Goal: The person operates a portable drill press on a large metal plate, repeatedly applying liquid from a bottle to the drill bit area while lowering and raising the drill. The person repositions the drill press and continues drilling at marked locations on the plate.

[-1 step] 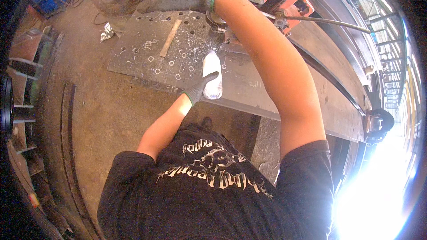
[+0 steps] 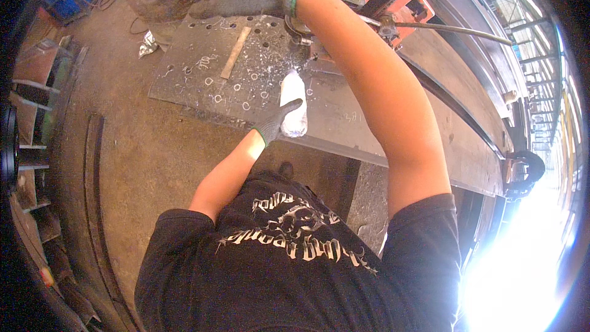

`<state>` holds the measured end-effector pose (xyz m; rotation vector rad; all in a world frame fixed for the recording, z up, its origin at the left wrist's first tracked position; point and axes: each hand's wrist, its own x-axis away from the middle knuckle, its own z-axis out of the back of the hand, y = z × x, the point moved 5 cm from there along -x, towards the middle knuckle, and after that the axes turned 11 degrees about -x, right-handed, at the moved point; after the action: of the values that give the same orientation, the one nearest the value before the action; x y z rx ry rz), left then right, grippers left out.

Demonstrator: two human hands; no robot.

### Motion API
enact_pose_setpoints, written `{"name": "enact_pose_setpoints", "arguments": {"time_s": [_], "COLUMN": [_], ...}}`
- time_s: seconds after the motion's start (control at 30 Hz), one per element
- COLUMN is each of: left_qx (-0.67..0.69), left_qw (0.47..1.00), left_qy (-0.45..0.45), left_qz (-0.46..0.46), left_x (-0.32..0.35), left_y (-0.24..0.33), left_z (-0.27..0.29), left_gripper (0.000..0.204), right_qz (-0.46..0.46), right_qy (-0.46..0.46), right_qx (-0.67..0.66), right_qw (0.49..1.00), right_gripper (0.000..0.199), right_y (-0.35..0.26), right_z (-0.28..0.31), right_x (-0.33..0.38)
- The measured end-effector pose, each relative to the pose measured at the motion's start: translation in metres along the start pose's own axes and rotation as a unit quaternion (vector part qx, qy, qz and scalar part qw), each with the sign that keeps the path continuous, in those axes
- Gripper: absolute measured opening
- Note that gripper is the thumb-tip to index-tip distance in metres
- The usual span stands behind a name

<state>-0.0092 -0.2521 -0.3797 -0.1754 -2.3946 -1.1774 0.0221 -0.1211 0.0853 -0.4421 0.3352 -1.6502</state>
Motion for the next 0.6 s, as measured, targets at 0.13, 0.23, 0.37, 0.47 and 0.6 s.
{"name": "enact_pose_setpoints", "arguments": {"time_s": [0.13,0.23,0.37,0.47,0.6], "left_qx": [-0.002,-0.010,-0.005,0.003,-0.033], "left_qw": [1.000,1.000,1.000,0.999,0.997], "left_qy": [0.004,0.009,0.007,0.006,0.010], "left_qz": [-0.001,-0.002,-0.023,-0.040,-0.065], "left_x": [0.001,0.002,-0.003,-0.002,-0.002], "left_y": [0.003,0.005,0.005,0.005,0.009], "left_z": [0.001,0.001,0.000,0.000,0.002], "left_gripper": [0.070,0.070,0.070,0.072,0.081], "right_qz": [0.014,0.022,0.022,0.015,0.032], "right_qy": [0.005,0.010,0.004,0.006,0.015], "right_qx": [-0.010,-0.008,0.002,0.011,0.020], "right_qw": [1.000,1.000,1.000,1.000,0.999], "right_gripper": [0.060,0.061,0.061,0.060,0.060], "right_y": [-0.005,-0.002,-0.005,-0.006,0.001], "right_z": [0.002,0.000,-0.001,-0.001,-0.005], "right_x": [0.003,0.003,0.004,0.003,-0.002]}}
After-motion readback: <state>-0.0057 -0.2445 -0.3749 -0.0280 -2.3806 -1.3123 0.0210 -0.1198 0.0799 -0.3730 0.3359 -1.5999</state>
